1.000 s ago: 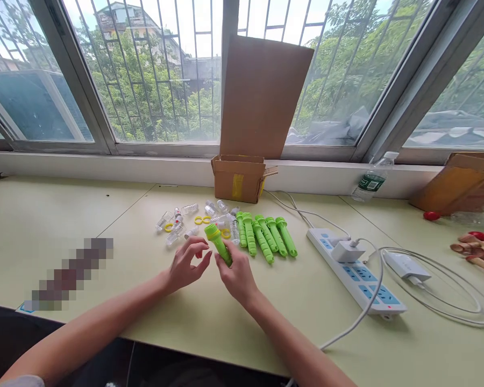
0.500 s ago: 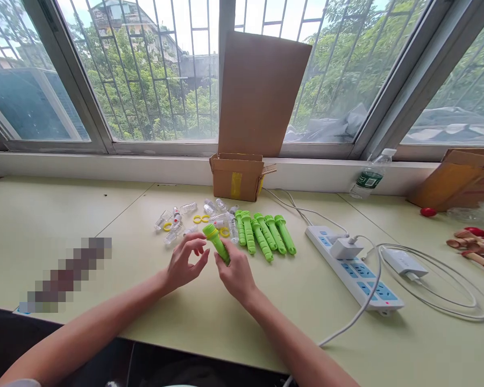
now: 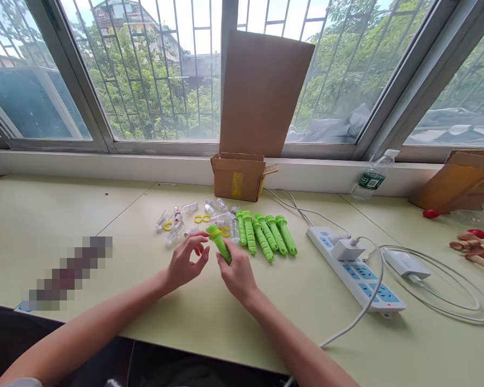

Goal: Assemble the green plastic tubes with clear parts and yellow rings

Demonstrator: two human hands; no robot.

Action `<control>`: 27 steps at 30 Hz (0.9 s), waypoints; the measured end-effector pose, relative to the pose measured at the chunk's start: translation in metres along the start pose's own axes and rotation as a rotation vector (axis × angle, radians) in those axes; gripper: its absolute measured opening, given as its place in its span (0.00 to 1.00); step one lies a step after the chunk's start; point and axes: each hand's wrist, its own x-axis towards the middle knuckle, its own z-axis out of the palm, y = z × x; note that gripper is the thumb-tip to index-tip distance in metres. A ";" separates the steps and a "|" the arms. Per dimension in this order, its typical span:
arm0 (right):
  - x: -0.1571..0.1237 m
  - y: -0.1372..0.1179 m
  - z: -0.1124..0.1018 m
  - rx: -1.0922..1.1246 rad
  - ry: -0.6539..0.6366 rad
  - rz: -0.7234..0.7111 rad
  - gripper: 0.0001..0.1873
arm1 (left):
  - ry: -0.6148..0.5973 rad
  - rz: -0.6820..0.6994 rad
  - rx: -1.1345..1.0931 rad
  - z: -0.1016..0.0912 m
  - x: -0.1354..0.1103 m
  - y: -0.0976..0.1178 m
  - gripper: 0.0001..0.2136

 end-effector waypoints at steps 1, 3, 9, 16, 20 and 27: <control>0.000 0.000 0.000 0.005 0.001 0.006 0.17 | 0.000 -0.006 -0.003 0.000 0.000 0.000 0.09; 0.000 -0.001 0.000 0.017 0.002 0.018 0.17 | 0.004 -0.016 -0.004 0.000 0.000 0.001 0.08; 0.000 -0.001 0.001 0.081 0.000 0.056 0.18 | 0.005 -0.038 0.009 0.001 0.000 0.001 0.08; 0.000 -0.001 0.002 0.322 -0.041 0.198 0.18 | 0.040 -0.056 -0.022 0.001 0.003 0.000 0.08; -0.002 -0.002 0.001 0.545 -0.143 0.341 0.17 | 0.049 -0.062 -0.072 0.001 0.003 0.001 0.08; -0.003 -0.004 -0.003 0.750 -0.316 0.408 0.15 | 0.087 -0.005 -0.036 -0.001 0.006 0.000 0.05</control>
